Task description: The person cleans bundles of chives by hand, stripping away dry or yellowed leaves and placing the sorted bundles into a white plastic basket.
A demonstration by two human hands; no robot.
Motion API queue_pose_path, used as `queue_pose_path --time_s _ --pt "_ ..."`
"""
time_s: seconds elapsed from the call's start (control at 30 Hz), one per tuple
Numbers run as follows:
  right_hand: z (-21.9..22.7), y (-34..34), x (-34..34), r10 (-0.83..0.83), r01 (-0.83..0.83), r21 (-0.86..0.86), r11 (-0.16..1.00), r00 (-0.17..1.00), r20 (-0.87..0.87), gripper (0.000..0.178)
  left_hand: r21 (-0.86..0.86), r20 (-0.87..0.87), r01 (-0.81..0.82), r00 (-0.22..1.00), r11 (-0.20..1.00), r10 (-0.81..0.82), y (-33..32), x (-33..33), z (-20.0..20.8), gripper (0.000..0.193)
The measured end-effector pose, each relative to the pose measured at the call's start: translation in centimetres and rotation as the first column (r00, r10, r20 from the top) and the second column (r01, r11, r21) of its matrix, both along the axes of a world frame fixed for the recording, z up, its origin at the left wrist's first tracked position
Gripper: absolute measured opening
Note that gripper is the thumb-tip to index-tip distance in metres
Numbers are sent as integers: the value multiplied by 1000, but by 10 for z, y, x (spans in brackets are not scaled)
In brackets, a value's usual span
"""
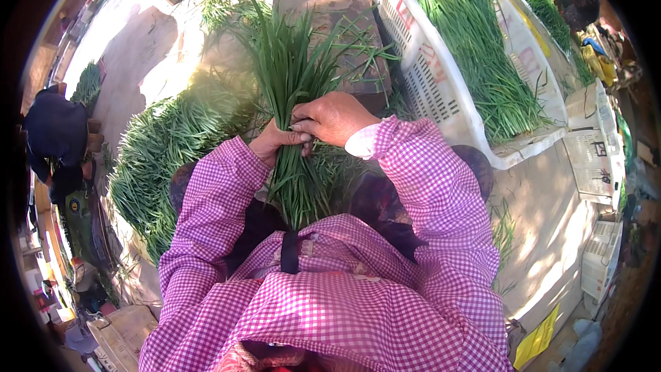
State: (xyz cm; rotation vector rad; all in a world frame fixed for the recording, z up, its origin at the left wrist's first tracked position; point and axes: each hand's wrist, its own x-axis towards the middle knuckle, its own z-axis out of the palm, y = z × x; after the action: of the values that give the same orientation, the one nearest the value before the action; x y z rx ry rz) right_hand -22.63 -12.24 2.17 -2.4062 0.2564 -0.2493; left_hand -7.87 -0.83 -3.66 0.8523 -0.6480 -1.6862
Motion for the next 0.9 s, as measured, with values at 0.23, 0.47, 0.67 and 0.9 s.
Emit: queue_pose_path --time_s 0.23,0.47,0.67,0.9 --pt "33 -4 -1 -363 349 191 917 931 43 21 106 -25 -108 994 989 111 -1 4 -15 24" --pt "22 8 6 -274 236 148 960 895 353 20 136 120 -193 977 972 178 -7 -2 -15 21" --pt "11 6 6 -337 389 -227 893 911 237 28 153 195 -198 966 968 167 -11 -14 -16 26" --pt "7 3 5 -406 436 -330 837 900 160 30 150 181 -205 967 967 176 -12 -16 -17 30"
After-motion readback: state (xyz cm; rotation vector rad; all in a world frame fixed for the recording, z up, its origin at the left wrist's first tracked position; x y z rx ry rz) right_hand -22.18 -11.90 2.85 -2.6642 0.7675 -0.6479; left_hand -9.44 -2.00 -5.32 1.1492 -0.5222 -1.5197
